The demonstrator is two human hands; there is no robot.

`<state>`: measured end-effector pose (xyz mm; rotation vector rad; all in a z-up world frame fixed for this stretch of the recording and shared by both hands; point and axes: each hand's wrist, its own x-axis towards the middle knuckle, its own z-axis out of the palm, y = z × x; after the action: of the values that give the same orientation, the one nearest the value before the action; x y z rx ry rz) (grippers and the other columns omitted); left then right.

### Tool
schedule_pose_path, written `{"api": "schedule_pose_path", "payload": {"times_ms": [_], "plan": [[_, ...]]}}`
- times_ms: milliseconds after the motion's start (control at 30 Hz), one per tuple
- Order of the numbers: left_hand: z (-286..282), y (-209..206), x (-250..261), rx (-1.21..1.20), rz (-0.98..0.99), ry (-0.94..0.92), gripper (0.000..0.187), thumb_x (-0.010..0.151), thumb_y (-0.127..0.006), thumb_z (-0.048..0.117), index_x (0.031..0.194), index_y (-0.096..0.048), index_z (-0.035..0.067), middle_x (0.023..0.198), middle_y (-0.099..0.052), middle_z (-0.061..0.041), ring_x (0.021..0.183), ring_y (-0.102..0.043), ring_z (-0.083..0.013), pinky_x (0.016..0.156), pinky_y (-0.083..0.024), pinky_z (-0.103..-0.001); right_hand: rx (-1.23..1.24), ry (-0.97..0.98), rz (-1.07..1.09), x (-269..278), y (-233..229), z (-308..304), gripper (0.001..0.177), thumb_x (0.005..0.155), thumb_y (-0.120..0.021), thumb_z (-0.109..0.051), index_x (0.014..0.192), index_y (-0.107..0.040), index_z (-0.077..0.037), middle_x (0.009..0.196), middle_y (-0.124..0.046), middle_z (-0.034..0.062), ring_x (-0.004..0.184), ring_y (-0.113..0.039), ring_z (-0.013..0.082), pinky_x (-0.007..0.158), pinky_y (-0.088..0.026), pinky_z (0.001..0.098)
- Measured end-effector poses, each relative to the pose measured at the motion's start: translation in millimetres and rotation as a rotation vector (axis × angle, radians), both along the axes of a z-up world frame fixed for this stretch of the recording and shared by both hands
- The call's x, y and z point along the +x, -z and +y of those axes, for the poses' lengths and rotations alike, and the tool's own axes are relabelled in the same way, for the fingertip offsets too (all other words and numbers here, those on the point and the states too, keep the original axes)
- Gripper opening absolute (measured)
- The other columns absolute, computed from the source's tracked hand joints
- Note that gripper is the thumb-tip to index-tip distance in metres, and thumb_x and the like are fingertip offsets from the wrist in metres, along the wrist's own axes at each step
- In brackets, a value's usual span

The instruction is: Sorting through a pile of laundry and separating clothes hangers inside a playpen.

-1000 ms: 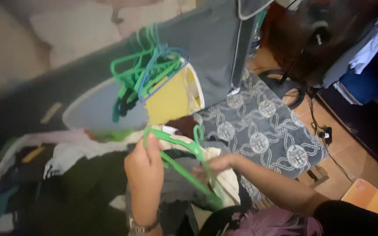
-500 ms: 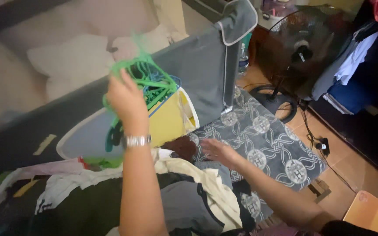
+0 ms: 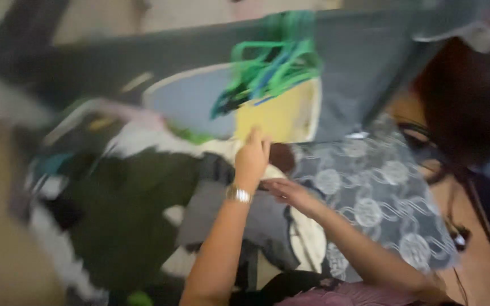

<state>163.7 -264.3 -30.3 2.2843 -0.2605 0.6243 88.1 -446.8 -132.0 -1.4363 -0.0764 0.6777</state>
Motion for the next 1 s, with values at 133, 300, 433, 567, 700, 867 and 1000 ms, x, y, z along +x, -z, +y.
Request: {"api": "schedule_pose_path", "payload": {"times_ms": [133, 300, 433, 567, 700, 867, 1000], "plan": [[121.8, 57.5, -65.4, 0.065, 0.297, -0.189, 0.03, 0.095, -0.065, 0.031, 0.106, -0.065, 0.003, 0.098, -0.071, -0.023, 0.092, -0.068, -0.0434, 0.076, -0.054, -0.053, -0.013, -0.076, 0.105, -18.8, 53.3, 6.4, 0.062, 0.099, -0.052, -0.049, 0.147, -0.053, -0.009, 0.148, -0.06, 0.01, 0.136, -0.055, 0.0237, 0.113, -0.042, 0.0405], [295.3, 138.6, -90.2, 0.387, 0.49, -0.597, 0.025, 0.102, -0.059, 0.009, 0.126, -0.064, 0.005, 0.126, -0.064, -0.019, 0.111, -0.064, -0.04, 0.091, -0.054, -0.051, -0.237, -0.182, 0.186, -38.9, 75.4, 1.7, 0.063, 0.099, -0.048, -0.05, 0.146, -0.056, -0.009, 0.144, -0.064, 0.0102, 0.13, -0.062, 0.0257, 0.109, -0.048, 0.0423], [345.6, 114.4, -68.3, 0.275, 0.439, -0.547, 0.058, 0.082, -0.062, -0.004, 0.139, -0.053, 0.004, 0.156, -0.042, -0.013, 0.121, -0.058, -0.0395, 0.093, -0.054, -0.049, -0.128, -0.159, 0.182, -41.3, 105.7, -2.7, 0.06, 0.097, -0.052, -0.045, 0.144, -0.057, -0.008, 0.14, -0.066, 0.0126, 0.123, -0.066, 0.0285, 0.104, -0.051, 0.0444], [359.9, 78.3, -24.7, 0.167, 0.362, -0.558, 0.08, 0.075, -0.068, 0.001, 0.152, -0.046, 0.003, 0.16, -0.038, -0.019, 0.118, -0.056, -0.0476, 0.086, -0.051, -0.058, -0.153, -0.117, 0.251, -35.5, 95.3, 6.4, 0.06, 0.097, -0.05, -0.047, 0.141, -0.058, -0.008, 0.139, -0.069, 0.0128, 0.124, -0.069, 0.0266, 0.107, -0.051, 0.0416], [358.3, 151.6, 26.9, 0.239, 0.788, -0.571, 0.027, 0.099, -0.059, 0.022, 0.112, -0.074, 0.004, 0.12, -0.072, -0.023, 0.106, -0.069, -0.0408, 0.087, -0.056, -0.052, -0.253, -0.072, 0.235, -30.5, 60.3, 21.9, 0.061, 0.099, -0.049, -0.048, 0.141, -0.061, -0.005, 0.137, -0.068, 0.0148, 0.121, -0.065, 0.0288, 0.104, -0.051, 0.044], [160.5, -34.6, -81.4, 0.322, 0.237, 0.096, 0.015, 0.08, -0.066, 0.021, 0.071, -0.072, 0.01, 0.067, -0.068, -0.018, 0.059, -0.068, -0.039, 0.05, -0.052, -0.052, 0.014, 0.188, 0.059, -10.6, 15.7, 27.2, 0.068, 0.1, -0.045, -0.054, 0.143, -0.057, -0.003, 0.137, -0.068, 0.0171, 0.119, -0.064, 0.0334, 0.098, -0.05, 0.0464], [53.1, 10.4, -144.1, 0.268, -0.001, 0.449, 0.019, 0.09, -0.063, 0.021, 0.079, -0.072, 0.009, 0.075, -0.069, -0.015, 0.072, -0.069, -0.0338, 0.068, -0.053, -0.05, -0.032, 0.365, -0.013, 8.3, -76.0, 66.2, 0.075, 0.082, -0.061, -0.037, 0.152, -0.036, -0.03, 0.142, -0.051, -0.0049, 0.128, -0.051, 0.0201, 0.091, -0.05, 0.0506]]}}
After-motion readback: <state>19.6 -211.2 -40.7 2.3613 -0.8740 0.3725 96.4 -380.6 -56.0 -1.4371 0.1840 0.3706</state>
